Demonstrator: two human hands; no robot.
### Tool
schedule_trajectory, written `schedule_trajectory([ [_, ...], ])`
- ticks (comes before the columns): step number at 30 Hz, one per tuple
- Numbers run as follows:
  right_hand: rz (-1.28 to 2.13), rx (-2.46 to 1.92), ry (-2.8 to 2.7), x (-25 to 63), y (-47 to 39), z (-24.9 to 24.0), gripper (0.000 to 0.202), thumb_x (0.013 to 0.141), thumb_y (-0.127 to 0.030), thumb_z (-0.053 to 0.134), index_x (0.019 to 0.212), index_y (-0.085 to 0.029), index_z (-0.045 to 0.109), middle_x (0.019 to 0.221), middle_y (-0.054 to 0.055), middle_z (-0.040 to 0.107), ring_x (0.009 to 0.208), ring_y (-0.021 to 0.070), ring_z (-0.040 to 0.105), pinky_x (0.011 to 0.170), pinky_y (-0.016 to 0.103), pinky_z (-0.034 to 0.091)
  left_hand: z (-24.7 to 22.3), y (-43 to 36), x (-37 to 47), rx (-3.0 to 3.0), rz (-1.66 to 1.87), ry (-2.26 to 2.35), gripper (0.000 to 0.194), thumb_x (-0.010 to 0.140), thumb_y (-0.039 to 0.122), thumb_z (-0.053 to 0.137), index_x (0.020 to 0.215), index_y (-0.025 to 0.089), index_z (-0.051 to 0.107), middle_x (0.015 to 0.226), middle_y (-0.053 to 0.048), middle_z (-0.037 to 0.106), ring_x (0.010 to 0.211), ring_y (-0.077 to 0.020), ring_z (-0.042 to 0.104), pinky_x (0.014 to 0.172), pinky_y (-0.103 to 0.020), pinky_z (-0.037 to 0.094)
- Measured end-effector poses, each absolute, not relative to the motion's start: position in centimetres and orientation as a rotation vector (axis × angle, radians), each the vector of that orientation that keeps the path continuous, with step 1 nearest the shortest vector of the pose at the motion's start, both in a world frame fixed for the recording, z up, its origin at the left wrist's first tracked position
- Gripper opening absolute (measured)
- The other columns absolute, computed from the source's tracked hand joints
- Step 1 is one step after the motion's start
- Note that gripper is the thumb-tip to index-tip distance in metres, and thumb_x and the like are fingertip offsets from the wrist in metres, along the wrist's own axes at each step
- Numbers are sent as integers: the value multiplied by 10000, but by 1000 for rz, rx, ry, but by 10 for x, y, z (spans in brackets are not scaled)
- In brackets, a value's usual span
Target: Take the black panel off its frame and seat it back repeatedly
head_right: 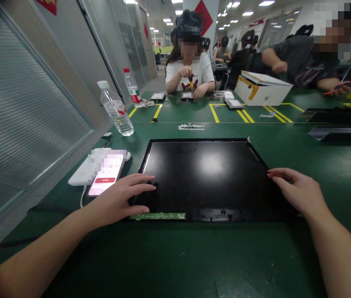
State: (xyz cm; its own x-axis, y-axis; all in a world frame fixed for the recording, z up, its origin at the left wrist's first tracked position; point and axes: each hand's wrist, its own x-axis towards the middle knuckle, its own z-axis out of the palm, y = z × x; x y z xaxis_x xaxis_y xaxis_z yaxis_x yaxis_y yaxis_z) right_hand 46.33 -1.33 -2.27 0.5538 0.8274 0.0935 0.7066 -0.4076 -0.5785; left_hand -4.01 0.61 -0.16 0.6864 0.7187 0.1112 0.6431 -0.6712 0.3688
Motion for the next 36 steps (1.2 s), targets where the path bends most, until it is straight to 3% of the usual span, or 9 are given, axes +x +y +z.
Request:
schedule_trajectory([
  [11,307,-2246,-1199,460,-16,-20,481,542,-565,586,872,-285,797,975,59,813,910,320,695,889,474,493,0,4,-35,2666,330,893,348,935,180,711,1269,273,742,1435,-100,691,1306,-311,650,1091,-529,533],
  [20,193,-2185,-1284,467,-14,-28,406,570,-553,596,814,-297,796,896,50,817,794,295,703,766,438,512,3,0,-33,2678,315,868,375,952,132,647,1281,287,736,1441,-74,691,1308,-294,647,1093,-521,531],
  [24,208,-2231,-1261,467,-14,-27,440,564,-561,586,839,-294,802,929,56,818,812,301,693,783,453,501,1,0,-33,2696,297,860,385,956,114,638,1293,276,729,1455,-76,681,1311,-296,641,1088,-522,532],
  [30,293,-2249,-1220,466,-14,-25,469,571,-559,586,892,-289,797,982,52,812,918,311,693,872,460,490,-1,1,-35,2701,300,862,347,957,140,660,1281,242,727,1441,-105,685,1293,-302,653,1076,-520,538],
  [36,281,-2232,-1218,464,-15,-24,425,575,-533,599,867,-288,788,959,54,808,927,316,691,895,464,486,-4,4,-34,2663,415,1060,322,974,284,674,1285,220,727,1483,-144,640,1358,-347,595,1110,-571,509],
])
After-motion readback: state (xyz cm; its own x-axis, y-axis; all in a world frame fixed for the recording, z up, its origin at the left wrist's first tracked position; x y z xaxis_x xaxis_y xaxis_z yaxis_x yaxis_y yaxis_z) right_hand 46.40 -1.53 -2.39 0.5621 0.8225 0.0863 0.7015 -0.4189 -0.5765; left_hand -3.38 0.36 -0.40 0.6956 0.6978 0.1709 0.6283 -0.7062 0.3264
